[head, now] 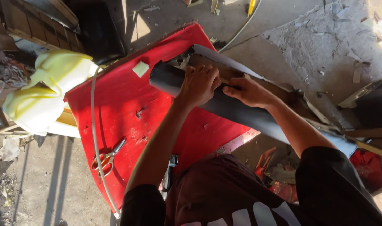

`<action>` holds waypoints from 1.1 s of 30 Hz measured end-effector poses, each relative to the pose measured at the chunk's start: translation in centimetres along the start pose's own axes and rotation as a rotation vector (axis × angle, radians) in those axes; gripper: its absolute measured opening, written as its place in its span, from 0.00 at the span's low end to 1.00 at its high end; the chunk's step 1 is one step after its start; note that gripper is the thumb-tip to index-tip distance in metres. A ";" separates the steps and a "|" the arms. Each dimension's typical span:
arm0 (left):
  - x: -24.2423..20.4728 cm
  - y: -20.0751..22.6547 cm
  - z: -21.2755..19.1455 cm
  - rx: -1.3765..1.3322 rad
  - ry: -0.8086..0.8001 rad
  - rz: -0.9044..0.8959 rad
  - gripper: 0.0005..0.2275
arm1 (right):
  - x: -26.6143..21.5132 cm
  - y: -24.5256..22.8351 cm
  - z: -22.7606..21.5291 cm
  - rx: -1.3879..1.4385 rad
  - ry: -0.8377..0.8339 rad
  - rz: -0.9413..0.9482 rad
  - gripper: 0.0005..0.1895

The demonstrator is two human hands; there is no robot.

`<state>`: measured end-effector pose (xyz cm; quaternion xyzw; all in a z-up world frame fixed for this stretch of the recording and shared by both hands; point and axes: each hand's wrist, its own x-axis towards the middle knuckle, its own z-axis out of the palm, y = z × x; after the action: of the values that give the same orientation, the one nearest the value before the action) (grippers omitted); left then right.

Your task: The person staples black fabric onto the underside of a wooden chair frame using a pneumatic staple gun. They trim excess fabric with scissors and reposition the chair to secure the material along the edges.

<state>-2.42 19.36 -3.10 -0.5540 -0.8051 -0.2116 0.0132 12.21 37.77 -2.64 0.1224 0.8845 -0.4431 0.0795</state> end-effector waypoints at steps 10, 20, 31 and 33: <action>0.6 -2.0 3.8 0.051 0.076 -0.015 0.09 | 3.5 4.6 1.3 0.243 0.028 -0.054 0.17; -2.1 -0.9 2.2 0.019 0.002 -0.144 0.09 | 4.2 6.1 4.6 0.474 -0.003 -0.030 0.09; -36.1 1.5 13.4 -0.136 -0.008 -1.221 0.38 | -2.8 3.1 19.9 0.257 -0.047 -0.096 0.16; -41.3 3.0 18.4 -0.192 -0.366 -1.259 0.53 | -2.8 3.5 22.6 0.104 -0.070 -0.103 0.16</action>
<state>20.09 -9.81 -29.43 -0.0036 -0.9419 -0.1522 -0.2993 16.59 21.21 -18.05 0.0652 0.8620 -0.4961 0.0813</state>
